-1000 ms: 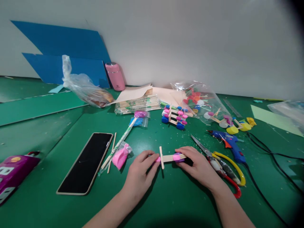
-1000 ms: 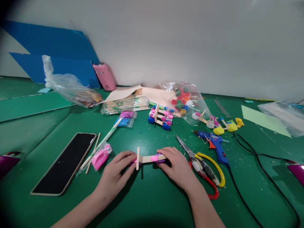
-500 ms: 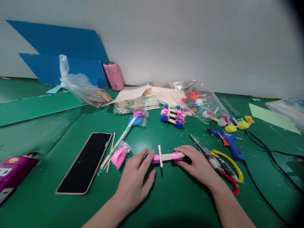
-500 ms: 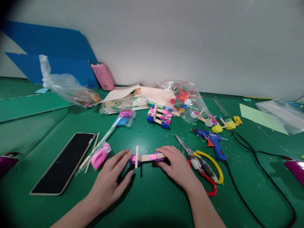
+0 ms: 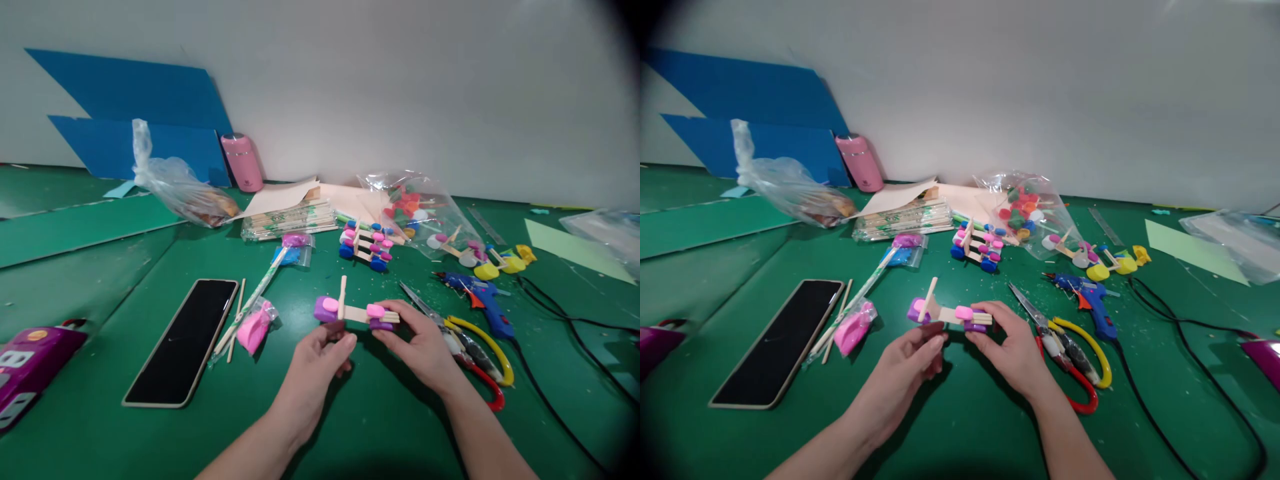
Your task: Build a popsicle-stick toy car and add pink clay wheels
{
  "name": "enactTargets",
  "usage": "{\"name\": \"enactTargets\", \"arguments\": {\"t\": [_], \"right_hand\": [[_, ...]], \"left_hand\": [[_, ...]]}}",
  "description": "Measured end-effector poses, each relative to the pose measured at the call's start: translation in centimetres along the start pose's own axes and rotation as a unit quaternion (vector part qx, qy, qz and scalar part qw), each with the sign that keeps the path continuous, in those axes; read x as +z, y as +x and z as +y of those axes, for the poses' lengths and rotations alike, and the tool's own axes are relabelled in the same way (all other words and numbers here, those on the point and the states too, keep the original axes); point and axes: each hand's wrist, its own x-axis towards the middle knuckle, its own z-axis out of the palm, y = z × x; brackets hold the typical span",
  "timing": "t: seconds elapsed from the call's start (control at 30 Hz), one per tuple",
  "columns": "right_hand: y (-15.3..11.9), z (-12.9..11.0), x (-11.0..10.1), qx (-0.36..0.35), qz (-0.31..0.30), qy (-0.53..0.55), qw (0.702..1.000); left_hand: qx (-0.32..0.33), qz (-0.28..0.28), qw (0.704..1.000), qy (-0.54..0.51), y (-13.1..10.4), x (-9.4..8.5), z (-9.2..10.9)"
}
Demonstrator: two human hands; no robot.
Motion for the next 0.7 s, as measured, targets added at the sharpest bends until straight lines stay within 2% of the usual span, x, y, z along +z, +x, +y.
{"name": "enactTargets", "arguments": {"t": [0.13,0.27,0.47,0.6,0.7], "right_hand": [[-0.1,-0.4,0.0,-0.011,0.009,0.012,1.0],[0.0,-0.3,0.0,-0.009,0.029,0.008,1.0],[0.1,0.8,-0.2,0.014,0.081,-0.001,0.997],[0.2,1.3,-0.2,0.029,0.111,-0.018,0.993],[0.2,1.5,-0.2,0.035,0.121,-0.027,0.992]], "left_hand": [[-0.011,-0.005,0.997,-0.076,1.0,1.1,0.1],[-0.018,-0.009,0.994,-0.109,1.3,0.5,0.0],[-0.002,-0.004,0.994,-0.106,-0.5,-3.0,1.1],[0.071,0.047,0.996,-0.005,-2.4,-5.3,2.5],[0.17,0.13,0.974,0.077,-4.0,-7.0,3.6]]}}
